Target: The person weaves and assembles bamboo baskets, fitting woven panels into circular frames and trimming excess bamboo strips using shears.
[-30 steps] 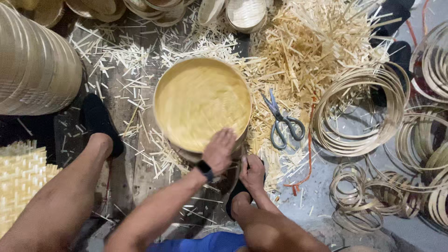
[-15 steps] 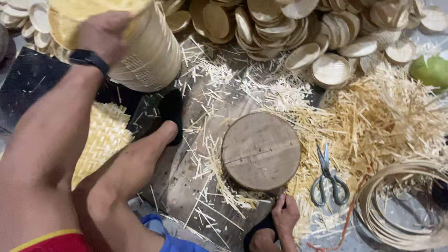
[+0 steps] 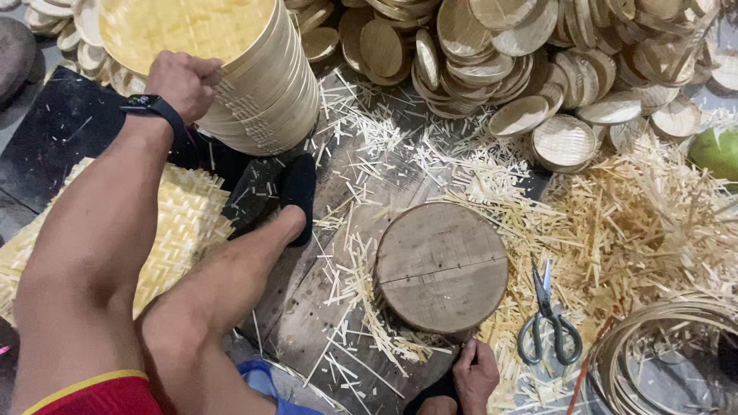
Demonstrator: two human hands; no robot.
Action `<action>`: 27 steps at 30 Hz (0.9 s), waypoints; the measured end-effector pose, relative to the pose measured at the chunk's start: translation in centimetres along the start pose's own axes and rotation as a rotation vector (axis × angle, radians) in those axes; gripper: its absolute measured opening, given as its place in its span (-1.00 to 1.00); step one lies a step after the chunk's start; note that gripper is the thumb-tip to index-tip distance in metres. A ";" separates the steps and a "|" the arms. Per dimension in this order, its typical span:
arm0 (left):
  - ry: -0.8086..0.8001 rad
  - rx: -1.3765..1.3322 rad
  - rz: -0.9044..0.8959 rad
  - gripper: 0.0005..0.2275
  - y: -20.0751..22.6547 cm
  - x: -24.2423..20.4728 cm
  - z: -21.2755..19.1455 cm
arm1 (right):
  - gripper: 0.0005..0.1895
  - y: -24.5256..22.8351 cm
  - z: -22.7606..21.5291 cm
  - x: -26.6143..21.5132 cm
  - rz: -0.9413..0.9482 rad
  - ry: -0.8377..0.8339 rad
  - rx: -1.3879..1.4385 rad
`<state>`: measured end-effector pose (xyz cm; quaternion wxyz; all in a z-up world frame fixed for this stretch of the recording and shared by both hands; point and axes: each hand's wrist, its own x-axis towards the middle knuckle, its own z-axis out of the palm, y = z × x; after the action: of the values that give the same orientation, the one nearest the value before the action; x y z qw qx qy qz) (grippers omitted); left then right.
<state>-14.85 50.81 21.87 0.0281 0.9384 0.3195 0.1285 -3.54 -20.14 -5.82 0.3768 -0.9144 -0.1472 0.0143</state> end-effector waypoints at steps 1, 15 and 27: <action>0.011 -0.003 0.027 -0.76 0.2 0.0 0.0 | -0.84 0.0 0.0 0.1 0.027 -0.011 -0.010; -0.159 0.211 -0.215 0.06 0.9 -13.9 -0.7 | -0.81 0.6 0.0 -0.2 0.002 -0.034 0.026; -0.440 0.129 -0.509 -0.69 -4.1 -32.5 2.9 | -0.82 1.0 -0.3 -0.1 -0.027 -0.093 -0.060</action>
<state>-41.33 34.47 11.23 0.0680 0.8337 0.5370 -0.1088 -3.33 -21.03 -6.33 0.3420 -0.9216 -0.1775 0.0474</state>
